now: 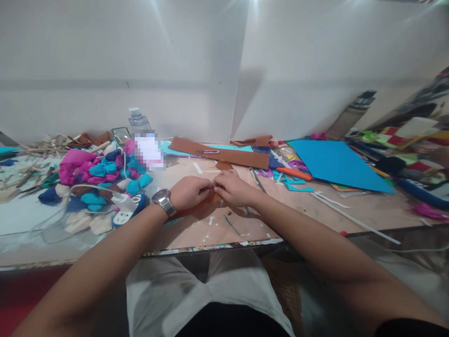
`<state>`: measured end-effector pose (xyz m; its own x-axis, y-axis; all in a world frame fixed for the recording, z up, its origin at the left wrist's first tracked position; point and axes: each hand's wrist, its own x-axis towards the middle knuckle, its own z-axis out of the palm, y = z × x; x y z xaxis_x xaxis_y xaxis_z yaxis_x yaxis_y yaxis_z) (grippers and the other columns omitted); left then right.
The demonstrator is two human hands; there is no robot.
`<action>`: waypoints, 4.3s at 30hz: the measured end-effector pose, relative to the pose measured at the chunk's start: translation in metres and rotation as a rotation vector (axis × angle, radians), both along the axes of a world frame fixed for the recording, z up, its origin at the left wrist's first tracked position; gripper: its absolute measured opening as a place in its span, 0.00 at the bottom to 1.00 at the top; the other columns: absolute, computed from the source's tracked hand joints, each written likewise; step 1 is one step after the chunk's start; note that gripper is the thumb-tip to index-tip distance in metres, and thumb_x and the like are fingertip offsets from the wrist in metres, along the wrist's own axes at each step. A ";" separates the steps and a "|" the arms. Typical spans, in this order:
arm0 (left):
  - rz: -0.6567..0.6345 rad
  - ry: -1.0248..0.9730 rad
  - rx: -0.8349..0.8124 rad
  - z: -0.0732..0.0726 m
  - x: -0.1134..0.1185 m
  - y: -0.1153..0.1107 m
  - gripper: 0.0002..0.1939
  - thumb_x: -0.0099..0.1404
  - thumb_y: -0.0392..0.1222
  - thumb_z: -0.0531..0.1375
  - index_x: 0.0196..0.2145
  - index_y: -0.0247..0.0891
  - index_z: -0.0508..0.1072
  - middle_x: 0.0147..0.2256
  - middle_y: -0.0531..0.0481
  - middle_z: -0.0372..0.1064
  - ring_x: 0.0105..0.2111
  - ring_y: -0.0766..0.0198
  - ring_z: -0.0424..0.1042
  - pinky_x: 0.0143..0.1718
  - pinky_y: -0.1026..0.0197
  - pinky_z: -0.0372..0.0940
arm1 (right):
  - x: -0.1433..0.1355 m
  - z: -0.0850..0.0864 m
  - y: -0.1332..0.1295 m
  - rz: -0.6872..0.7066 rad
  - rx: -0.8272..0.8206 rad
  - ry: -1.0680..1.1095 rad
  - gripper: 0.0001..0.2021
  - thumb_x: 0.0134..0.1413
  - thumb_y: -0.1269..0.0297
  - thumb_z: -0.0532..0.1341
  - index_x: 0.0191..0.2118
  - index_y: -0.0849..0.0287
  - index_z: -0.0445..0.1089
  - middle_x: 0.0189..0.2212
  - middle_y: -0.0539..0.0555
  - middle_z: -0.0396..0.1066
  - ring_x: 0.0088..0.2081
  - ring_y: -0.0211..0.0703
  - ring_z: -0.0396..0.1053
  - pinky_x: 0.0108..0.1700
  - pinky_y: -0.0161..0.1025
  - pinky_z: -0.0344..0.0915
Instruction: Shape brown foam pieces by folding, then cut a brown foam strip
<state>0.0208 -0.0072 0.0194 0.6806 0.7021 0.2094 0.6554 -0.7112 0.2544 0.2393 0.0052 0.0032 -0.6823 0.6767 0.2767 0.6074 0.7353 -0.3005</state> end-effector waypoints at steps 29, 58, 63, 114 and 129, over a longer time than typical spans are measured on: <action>0.020 -0.177 -0.141 0.004 -0.002 0.001 0.13 0.71 0.45 0.55 0.32 0.37 0.73 0.28 0.51 0.71 0.28 0.64 0.64 0.33 0.60 0.54 | 0.001 0.002 0.000 -0.057 -0.005 0.221 0.07 0.63 0.65 0.57 0.38 0.57 0.73 0.37 0.55 0.76 0.46 0.50 0.67 0.53 0.48 0.54; 0.073 -0.759 -0.774 -0.003 -0.002 0.011 0.21 0.62 0.59 0.66 0.33 0.35 0.77 0.30 0.52 0.70 0.30 0.65 0.64 0.36 0.61 0.59 | 0.005 0.005 -0.001 -0.003 0.368 0.389 0.07 0.53 0.75 0.65 0.34 0.54 0.75 0.40 0.52 0.77 0.50 0.51 0.67 0.55 0.50 0.56; 0.087 -0.840 -0.771 -0.002 0.000 0.011 0.17 0.58 0.54 0.68 0.29 0.35 0.77 0.29 0.52 0.70 0.33 0.64 0.63 0.41 0.60 0.58 | 0.006 0.002 0.001 0.034 0.416 0.418 0.08 0.55 0.76 0.64 0.32 0.54 0.74 0.35 0.49 0.79 0.46 0.47 0.69 0.54 0.49 0.55; 0.007 -0.228 -0.486 -0.006 -0.013 0.017 0.21 0.64 0.57 0.62 0.28 0.36 0.80 0.23 0.52 0.71 0.24 0.66 0.61 0.30 0.62 0.55 | 0.000 -0.003 0.001 0.020 0.022 0.093 0.06 0.60 0.68 0.58 0.32 0.59 0.71 0.35 0.53 0.76 0.41 0.46 0.67 0.49 0.47 0.48; 0.019 -0.198 -0.589 -0.001 -0.020 0.022 0.23 0.59 0.61 0.65 0.22 0.37 0.77 0.16 0.55 0.60 0.18 0.70 0.52 0.22 0.62 0.47 | 0.005 0.000 0.005 -0.063 0.045 0.101 0.05 0.57 0.67 0.61 0.31 0.58 0.72 0.31 0.53 0.75 0.41 0.48 0.67 0.49 0.47 0.49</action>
